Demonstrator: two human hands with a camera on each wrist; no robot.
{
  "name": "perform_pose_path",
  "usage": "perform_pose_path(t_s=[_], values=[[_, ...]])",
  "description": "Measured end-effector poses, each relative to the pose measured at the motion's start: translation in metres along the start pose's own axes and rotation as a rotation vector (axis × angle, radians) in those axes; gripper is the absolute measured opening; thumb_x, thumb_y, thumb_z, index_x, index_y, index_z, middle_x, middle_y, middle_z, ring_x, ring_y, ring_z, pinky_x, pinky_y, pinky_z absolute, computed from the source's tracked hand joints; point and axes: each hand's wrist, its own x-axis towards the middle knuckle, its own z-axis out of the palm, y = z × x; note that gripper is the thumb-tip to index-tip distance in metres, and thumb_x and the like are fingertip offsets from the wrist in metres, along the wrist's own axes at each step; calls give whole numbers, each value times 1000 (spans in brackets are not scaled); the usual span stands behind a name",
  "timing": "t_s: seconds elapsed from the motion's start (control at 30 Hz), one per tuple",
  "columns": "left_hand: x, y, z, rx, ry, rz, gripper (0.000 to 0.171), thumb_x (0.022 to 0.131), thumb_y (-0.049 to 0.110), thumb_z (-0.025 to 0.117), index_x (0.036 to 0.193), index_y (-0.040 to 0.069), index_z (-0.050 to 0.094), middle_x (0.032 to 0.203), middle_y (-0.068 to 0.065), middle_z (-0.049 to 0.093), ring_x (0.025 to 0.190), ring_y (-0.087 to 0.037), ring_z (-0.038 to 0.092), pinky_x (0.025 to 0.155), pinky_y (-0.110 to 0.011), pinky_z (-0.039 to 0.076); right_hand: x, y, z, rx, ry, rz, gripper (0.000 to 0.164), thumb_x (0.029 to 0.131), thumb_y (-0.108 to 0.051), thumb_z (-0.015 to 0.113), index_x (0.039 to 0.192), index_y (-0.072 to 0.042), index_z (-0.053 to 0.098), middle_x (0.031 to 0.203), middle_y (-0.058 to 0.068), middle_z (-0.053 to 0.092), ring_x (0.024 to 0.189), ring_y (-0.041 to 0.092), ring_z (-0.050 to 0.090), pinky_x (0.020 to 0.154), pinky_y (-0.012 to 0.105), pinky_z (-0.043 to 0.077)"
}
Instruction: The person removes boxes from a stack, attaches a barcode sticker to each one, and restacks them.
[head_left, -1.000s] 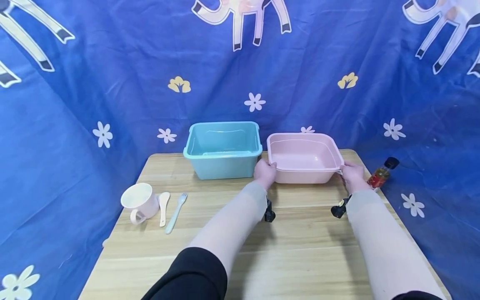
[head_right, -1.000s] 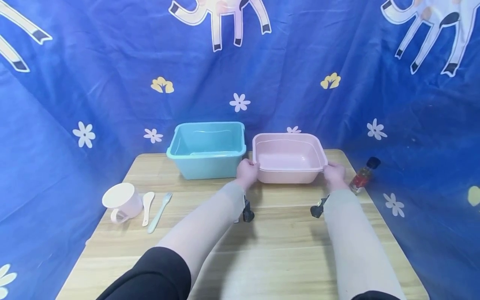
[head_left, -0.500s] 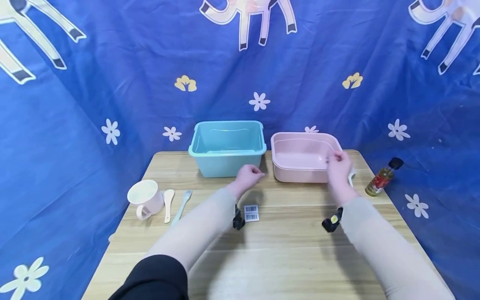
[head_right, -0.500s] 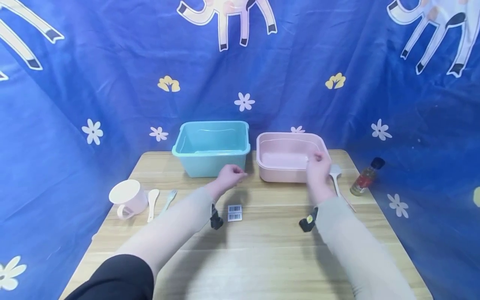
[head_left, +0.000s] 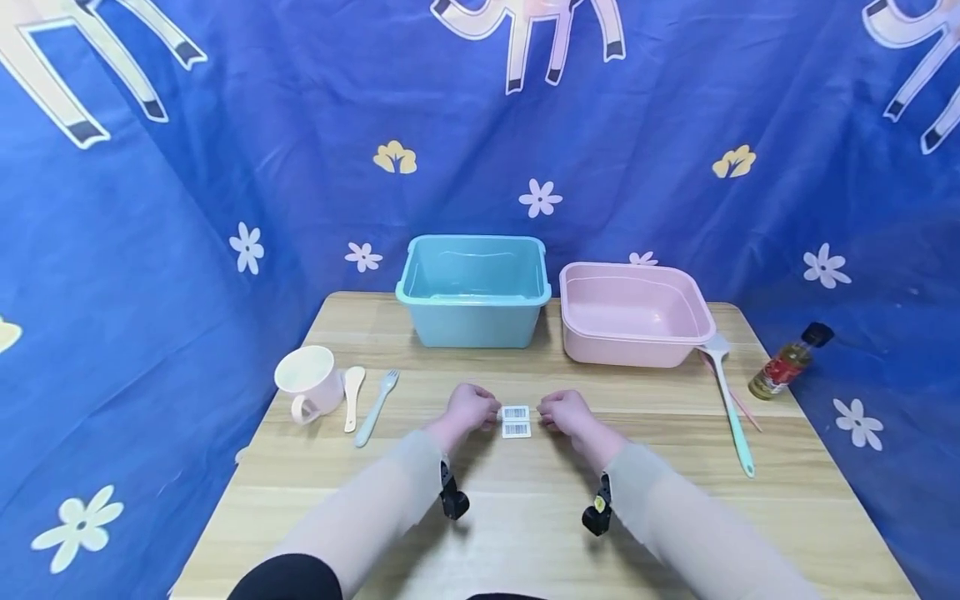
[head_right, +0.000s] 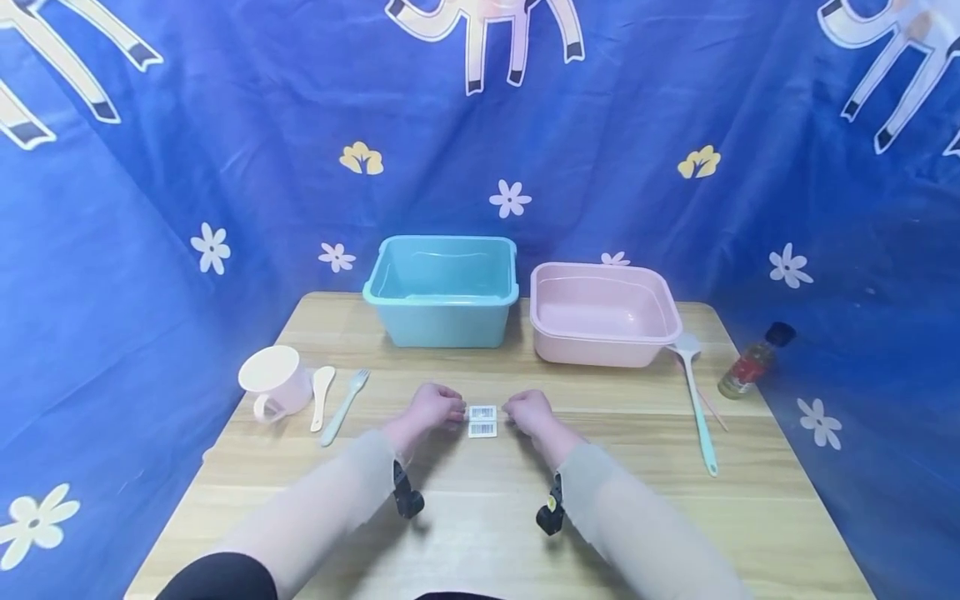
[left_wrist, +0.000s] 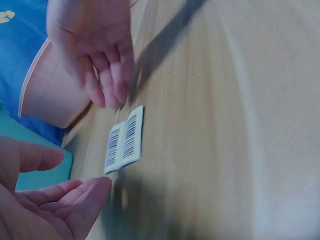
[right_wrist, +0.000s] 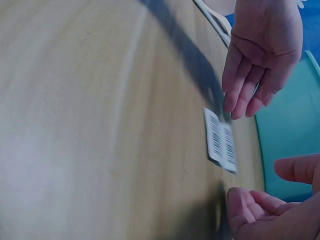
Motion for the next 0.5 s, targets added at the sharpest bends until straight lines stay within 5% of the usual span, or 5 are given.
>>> perform_pose_path(t_s=[0.5], values=[[-8, -13, 1, -156, 2, -83, 33, 87, -7, 63, 118, -16, 56, 106, -27, 66, 94, -35, 68, 74, -38, 58, -8, 5, 16, 148, -72, 64, 36, 93, 2, 58, 125, 16, 51, 117, 28, 61, 105, 34, 63, 87, 41, 53]])
